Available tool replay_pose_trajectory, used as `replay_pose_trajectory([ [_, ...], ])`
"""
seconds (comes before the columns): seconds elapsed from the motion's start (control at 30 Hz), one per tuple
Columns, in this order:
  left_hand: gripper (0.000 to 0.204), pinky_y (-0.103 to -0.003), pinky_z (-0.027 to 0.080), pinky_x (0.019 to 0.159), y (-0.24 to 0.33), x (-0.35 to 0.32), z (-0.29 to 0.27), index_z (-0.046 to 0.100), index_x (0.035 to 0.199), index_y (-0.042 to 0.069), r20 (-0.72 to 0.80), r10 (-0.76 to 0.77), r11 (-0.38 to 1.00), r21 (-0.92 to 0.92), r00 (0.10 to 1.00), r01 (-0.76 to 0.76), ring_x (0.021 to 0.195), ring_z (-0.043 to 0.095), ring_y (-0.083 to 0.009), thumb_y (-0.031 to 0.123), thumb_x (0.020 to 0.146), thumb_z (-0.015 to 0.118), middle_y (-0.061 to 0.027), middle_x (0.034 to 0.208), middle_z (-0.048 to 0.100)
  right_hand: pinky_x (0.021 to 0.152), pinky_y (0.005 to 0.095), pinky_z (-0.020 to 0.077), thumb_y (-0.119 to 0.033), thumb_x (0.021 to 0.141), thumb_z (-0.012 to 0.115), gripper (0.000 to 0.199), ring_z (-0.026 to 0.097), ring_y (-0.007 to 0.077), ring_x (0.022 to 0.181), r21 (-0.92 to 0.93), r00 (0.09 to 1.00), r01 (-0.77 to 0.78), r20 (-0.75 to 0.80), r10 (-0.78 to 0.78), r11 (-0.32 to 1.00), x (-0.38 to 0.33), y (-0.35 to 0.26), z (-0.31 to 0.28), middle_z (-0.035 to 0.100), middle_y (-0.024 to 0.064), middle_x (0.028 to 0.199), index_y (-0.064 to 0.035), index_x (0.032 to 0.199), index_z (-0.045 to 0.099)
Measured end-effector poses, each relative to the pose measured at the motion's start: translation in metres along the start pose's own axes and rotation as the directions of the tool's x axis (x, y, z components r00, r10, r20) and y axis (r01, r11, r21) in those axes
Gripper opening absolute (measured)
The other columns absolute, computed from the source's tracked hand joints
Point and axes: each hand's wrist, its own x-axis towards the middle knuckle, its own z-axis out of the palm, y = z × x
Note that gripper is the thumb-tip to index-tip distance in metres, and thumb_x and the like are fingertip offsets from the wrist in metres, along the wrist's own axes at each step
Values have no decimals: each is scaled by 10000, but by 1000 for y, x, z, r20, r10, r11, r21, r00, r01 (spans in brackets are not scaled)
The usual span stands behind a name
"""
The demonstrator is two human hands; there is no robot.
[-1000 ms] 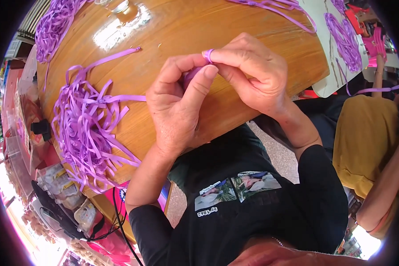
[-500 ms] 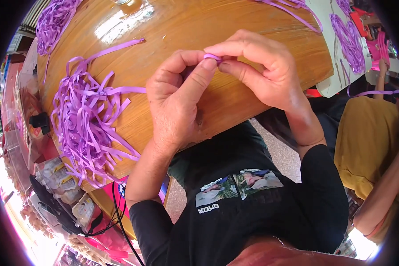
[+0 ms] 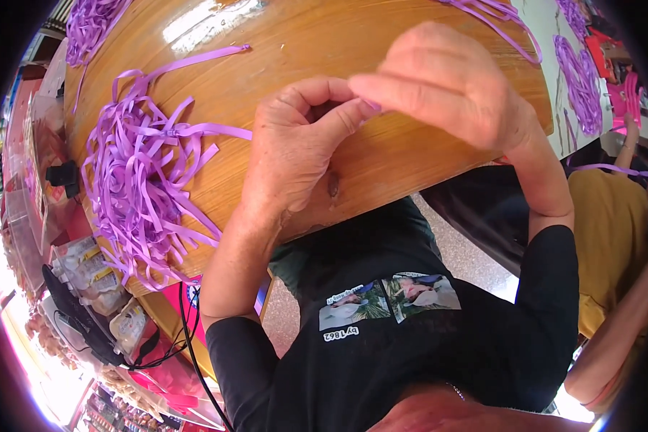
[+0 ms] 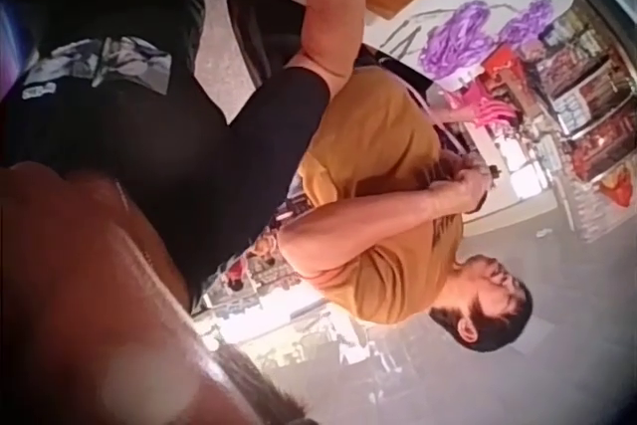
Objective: The person threads a purple ribbon through a purple plastic bead, slides the bead down, and ties a knot to secure it. They repeat this process multiple times before gathering the finished ribbons on the table.
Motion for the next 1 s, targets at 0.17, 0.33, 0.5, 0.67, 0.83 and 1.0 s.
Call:
replay_pose_trajectory([
  [0.17,121,-174,432,608,3,0,1,662,924,-28,-118,110,990,100,987,-98,688,523,-28,69,856,685,13,775,615,698,328,486,-21,765,708,219,603,258,819,83,958,-281,90,273,956,22,-5,-22,624,117,911,-3,977,658],
  [0.33,92,-154,417,590,-1,1,4,650,906,-17,-179,188,982,20,966,-187,661,512,-13,54,856,680,28,761,600,637,304,480,-21,722,758,158,604,253,748,147,874,-473,-42,483,869,22,-21,-11,629,95,833,-13,860,681],
  [0.5,90,-152,420,607,-4,-2,6,630,900,-17,-209,256,965,-5,944,-263,690,514,-14,38,851,681,30,786,596,600,292,472,-10,728,751,147,609,222,682,266,773,-584,-106,626,767,22,-32,-4,639,95,780,-31,860,690],
  [0.67,96,-151,427,620,-4,-2,9,626,909,-15,-213,280,957,-12,936,-289,714,522,-17,33,849,682,20,819,597,581,289,442,-6,728,727,135,602,217,678,208,765,-611,-93,637,764,27,-39,-8,639,92,786,-25,855,686],
  [0.83,97,-150,433,633,-4,-3,8,627,909,-13,-215,292,954,-7,932,-300,727,526,-18,27,844,686,19,837,591,587,299,427,3,724,704,136,592,221,673,193,765,-605,-126,631,772,30,-40,-5,631,91,777,-23,854,674],
  [1.0,94,-151,431,640,-8,0,6,629,905,-12,-213,336,942,71,918,-328,738,528,-17,4,833,687,21,859,576,592,313,429,-10,735,691,100,583,240,674,240,730,-632,-135,670,737,30,-38,0,604,96,747,-37,813,635],
])
